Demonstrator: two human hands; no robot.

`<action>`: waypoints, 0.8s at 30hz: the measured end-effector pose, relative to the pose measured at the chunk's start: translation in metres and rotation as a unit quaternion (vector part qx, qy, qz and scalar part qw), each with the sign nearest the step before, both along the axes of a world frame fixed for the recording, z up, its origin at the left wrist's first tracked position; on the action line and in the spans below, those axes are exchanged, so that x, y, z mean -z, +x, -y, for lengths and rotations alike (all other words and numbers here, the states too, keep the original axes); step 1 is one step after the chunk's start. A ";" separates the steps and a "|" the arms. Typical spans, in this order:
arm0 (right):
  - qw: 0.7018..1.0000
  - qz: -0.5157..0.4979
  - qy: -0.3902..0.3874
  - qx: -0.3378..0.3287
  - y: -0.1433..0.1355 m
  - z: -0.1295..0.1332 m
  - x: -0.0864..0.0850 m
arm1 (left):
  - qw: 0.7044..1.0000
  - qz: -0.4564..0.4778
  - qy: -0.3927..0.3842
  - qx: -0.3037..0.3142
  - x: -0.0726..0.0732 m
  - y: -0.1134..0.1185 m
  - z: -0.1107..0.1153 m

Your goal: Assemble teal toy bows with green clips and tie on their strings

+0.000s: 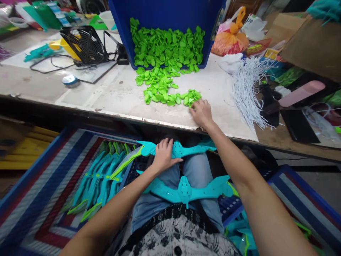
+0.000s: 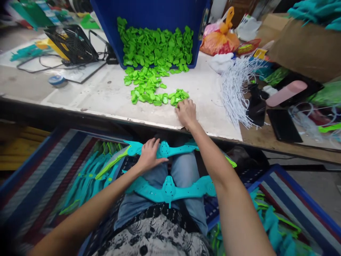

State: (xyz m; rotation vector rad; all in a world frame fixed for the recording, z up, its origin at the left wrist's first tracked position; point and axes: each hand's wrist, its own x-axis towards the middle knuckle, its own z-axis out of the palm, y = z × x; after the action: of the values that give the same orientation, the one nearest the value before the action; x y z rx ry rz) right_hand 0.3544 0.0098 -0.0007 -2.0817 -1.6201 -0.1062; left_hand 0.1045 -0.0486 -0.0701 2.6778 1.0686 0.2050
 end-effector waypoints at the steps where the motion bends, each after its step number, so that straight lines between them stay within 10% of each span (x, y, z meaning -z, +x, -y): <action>1: 1.000 -0.020 -0.001 0.004 0.006 0.004 -0.001 | 1.000 -0.021 -0.005 0.015 0.003 -0.007 -0.001; 7: 0.984 -0.149 -0.095 0.032 0.056 0.045 -0.012 | 0.997 -0.049 -0.012 0.061 0.003 0.013 0.001; 14: 0.997 -0.050 0.006 0.060 0.047 0.066 -0.003 | 0.979 -0.070 -0.165 0.099 -0.029 0.049 -0.019; 20: 1.000 -0.005 0.022 -0.005 0.020 0.081 -0.003 | 0.910 0.023 -0.413 -0.015 -0.023 0.073 -0.038; 24: 0.987 0.016 0.025 -0.159 -0.014 0.119 0.007 | 0.841 0.088 -0.531 -0.051 -0.011 0.076 -0.043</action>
State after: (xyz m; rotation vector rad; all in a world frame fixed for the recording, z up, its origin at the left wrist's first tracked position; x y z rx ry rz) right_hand 0.3407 -0.1087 -0.0080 -1.7653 -1.9262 -0.0715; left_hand 0.1805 -0.0053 -0.0589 1.5673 0.8768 -0.1104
